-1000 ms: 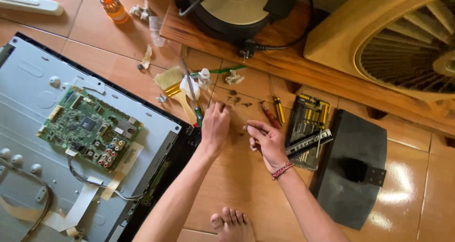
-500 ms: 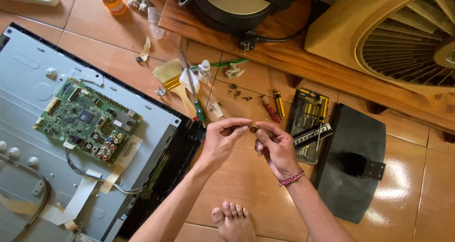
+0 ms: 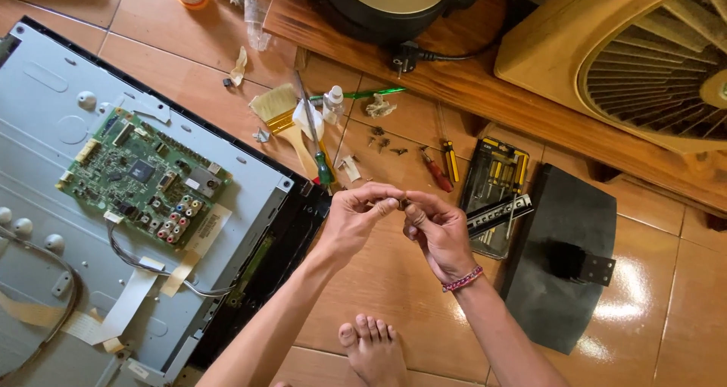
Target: Connecting internal ribbon cables and using a screwdriver to secure components on a television's main circuit board.
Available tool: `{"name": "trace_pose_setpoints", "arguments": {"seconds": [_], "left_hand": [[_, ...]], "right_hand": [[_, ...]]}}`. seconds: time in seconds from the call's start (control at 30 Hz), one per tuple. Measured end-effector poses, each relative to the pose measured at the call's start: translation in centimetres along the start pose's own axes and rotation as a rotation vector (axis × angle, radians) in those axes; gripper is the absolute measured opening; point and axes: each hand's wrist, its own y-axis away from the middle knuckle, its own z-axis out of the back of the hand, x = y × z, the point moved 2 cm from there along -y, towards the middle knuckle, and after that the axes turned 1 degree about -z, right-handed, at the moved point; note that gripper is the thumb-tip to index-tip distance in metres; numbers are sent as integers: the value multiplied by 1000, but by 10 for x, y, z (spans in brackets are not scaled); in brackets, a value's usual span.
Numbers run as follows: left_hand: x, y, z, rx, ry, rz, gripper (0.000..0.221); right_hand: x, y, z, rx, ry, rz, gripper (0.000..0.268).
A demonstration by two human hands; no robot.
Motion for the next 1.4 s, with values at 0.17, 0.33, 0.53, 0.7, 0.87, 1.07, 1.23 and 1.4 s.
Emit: {"name": "trace_pose_setpoints", "arguments": {"seconds": [0.17, 0.33, 0.53, 0.7, 0.87, 1.07, 1.23, 1.4], "left_hand": [[1, -3, 3, 8, -2, -16, 15], [-3, -2, 3, 24, -31, -18, 16], [2, -2, 4, 6, -28, -3, 15], [-1, 1, 6, -4, -54, 13, 14], [2, -1, 7, -7, -65, -1, 13], [-3, 0, 5, -7, -64, -4, 13], [-3, 0, 5, 2, -66, -17, 12], [-5, 0, 4, 1, -62, -25, 12]], "right_hand": [[-2, -2, -1, -3, 13, 7, 25], [5, 2, -9, -24, 80, 42, 25], [5, 2, -10, -46, 118, 53, 25], [10, 5, -16, -39, 120, 35, 24], [14, 6, -20, -32, 118, 25, 23], [13, 6, -19, -30, 114, 5, 24], [16, 7, -21, -20, 91, -6, 25], [17, 7, -23, -19, 77, -11, 24]]}}
